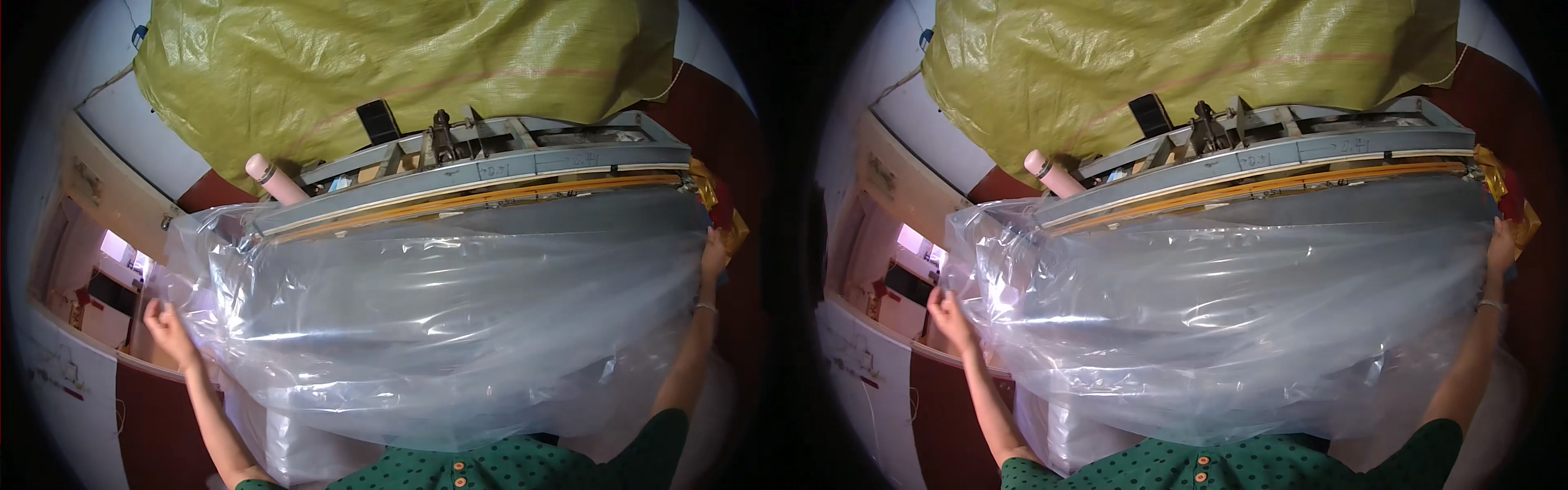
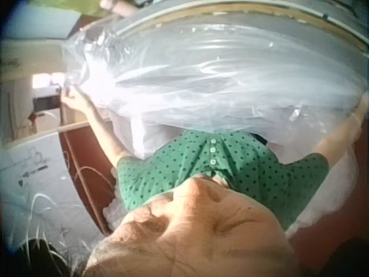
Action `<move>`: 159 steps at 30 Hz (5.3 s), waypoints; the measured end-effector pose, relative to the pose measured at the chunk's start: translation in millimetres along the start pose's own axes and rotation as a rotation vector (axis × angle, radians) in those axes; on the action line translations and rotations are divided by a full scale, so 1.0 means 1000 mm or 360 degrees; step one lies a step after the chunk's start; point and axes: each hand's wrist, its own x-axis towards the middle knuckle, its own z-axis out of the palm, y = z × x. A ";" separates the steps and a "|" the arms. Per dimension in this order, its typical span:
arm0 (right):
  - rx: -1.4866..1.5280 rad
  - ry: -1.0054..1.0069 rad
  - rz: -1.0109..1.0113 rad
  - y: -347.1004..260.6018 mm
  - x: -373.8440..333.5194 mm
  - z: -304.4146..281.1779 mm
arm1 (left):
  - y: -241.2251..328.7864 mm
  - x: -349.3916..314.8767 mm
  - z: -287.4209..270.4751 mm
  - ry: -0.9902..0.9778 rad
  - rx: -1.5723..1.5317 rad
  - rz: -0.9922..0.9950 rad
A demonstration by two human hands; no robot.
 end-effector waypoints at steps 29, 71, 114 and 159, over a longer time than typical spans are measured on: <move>-0.0085 -0.0083 0.0016 0.001 0.001 -0.018 | 0.034 -0.112 0.175 -0.1374 -0.0041 0.0753; 0.1360 0.0150 -0.0059 -0.164 -0.001 0.049 | -0.056 -0.133 0.363 -0.0550 -0.0882 -0.0675; 0.0990 -0.1094 -0.0861 -0.254 -0.141 -0.073 | -0.095 -0.146 0.170 -0.1290 0.0307 0.0411; 0.1669 -0.0544 0.0251 -0.059 -0.044 -0.007 | -0.003 -0.126 0.291 -0.0824 -0.0637 -0.0720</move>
